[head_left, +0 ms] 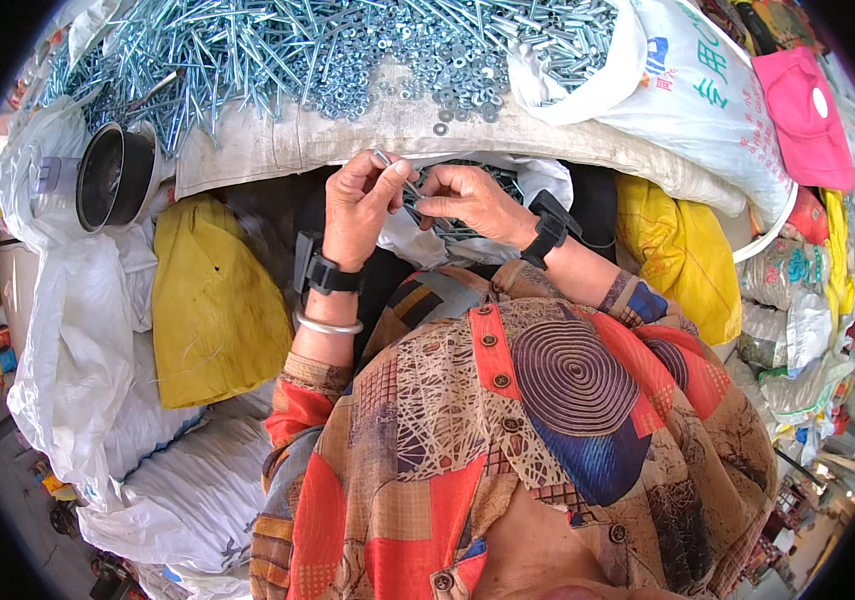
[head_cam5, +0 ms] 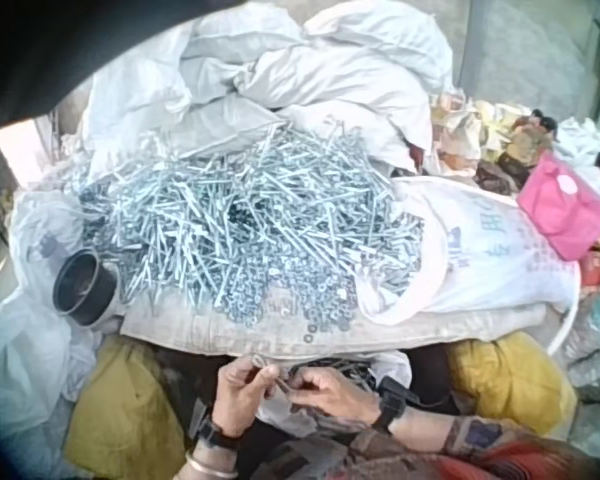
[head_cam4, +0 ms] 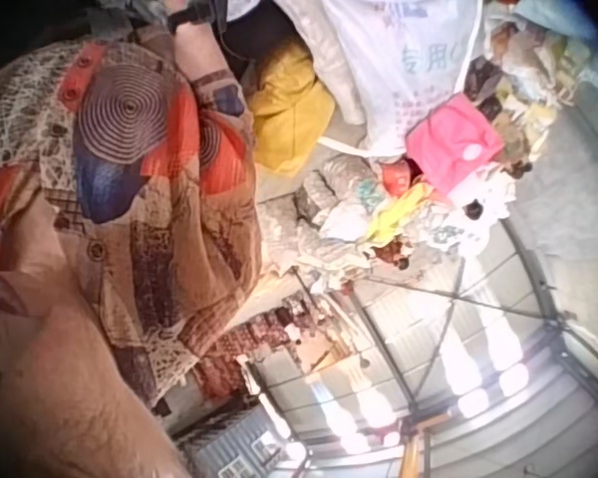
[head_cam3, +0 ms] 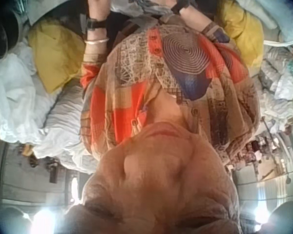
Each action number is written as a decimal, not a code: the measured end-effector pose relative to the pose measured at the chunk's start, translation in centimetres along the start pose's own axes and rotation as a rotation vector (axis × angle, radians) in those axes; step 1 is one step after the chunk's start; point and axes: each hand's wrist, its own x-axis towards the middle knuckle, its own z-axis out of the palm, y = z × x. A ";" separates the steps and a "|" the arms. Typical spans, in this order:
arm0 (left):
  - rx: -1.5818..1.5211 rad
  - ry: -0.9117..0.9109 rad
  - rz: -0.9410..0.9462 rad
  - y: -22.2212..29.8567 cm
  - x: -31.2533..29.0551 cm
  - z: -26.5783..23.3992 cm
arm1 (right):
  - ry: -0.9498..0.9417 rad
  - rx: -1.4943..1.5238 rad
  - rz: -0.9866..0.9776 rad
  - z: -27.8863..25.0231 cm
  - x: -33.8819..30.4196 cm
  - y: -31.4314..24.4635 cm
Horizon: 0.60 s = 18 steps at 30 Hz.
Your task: Assembling long metal bolts by sliding washers onto them and placing them aside.
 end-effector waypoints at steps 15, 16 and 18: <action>0.254 0.229 -0.085 -3.9 -1.7 0.8 | 0.181 -0.546 -0.116 0.2 -1.0 1.9; 0.291 0.270 -0.097 -4.2 -1.6 0.8 | 0.177 -0.559 -0.112 0.3 -1.0 2.2; 0.087 0.215 -0.103 -2.9 -1.5 2.2 | 0.185 -0.573 -0.102 -0.1 -1.3 2.4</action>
